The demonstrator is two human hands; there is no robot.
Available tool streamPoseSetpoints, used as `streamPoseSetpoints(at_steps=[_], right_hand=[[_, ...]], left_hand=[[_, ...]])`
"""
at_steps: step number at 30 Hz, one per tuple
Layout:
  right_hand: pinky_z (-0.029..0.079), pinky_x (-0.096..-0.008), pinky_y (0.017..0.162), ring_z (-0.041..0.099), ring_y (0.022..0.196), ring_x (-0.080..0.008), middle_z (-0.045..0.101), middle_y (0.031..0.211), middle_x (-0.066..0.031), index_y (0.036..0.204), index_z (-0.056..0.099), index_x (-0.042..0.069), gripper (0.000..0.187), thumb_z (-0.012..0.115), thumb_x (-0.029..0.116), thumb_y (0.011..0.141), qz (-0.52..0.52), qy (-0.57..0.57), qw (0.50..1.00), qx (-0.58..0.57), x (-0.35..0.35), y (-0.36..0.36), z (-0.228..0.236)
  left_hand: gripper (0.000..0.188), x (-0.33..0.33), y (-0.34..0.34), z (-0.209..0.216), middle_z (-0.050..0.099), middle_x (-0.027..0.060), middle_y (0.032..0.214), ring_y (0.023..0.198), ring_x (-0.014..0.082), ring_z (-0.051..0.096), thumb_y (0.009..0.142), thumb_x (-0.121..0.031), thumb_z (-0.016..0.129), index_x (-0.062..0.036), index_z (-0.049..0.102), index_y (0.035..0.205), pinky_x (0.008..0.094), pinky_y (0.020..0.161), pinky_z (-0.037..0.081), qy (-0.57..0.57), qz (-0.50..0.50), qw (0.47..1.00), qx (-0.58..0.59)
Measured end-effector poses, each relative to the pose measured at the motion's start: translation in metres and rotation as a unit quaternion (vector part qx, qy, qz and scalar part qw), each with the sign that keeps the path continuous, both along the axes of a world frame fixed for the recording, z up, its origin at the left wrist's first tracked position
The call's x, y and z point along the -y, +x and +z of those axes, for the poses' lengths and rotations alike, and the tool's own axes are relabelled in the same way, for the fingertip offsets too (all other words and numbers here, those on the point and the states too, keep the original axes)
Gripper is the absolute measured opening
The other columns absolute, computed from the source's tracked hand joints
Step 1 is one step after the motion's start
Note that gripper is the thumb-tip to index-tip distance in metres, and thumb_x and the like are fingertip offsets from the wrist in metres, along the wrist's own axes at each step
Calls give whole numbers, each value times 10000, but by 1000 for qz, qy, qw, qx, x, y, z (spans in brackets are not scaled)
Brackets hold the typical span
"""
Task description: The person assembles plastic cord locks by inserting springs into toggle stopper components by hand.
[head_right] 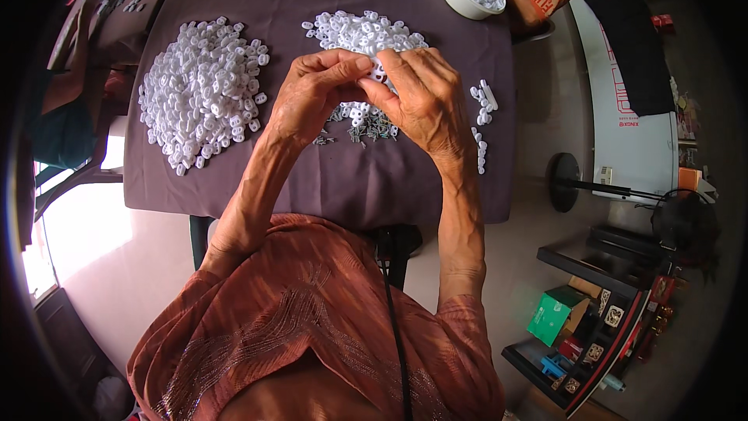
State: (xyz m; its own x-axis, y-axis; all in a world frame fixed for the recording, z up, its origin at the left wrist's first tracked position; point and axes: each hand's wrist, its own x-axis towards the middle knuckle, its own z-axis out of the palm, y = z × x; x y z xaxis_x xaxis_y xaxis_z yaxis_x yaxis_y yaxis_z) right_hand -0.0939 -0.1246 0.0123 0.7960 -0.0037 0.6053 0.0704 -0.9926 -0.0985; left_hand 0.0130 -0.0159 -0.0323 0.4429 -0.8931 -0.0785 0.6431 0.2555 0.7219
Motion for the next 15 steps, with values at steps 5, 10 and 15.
streamPoseSetpoints(at_steps=[5,10,15], right_hand=[[458,-322,553,552,638,-247,551,712,-91,884,562,0,350,734,54,584,19,-1,1000,9,1,0,1],[456,-320,549,551,629,-245,545,702,-92,870,559,-5,335,730,44,585,29,-16,999,3,2,1,7],[454,-318,542,549,615,-240,541,687,-90,844,560,-2,301,724,42,596,29,-12,999,7,0,1,9]], left_hand=[[158,-2,-2,4,621,111,733,655,160,605,775,-106,613,42,624,831,269,652,520,-1,5,1000,13],[162,-2,-2,5,618,108,736,655,158,604,776,-108,611,43,623,833,269,652,522,-3,9,1000,20],[178,-3,-2,8,612,104,723,637,160,600,789,-142,609,34,619,819,259,626,517,-10,-5,1000,-2]])
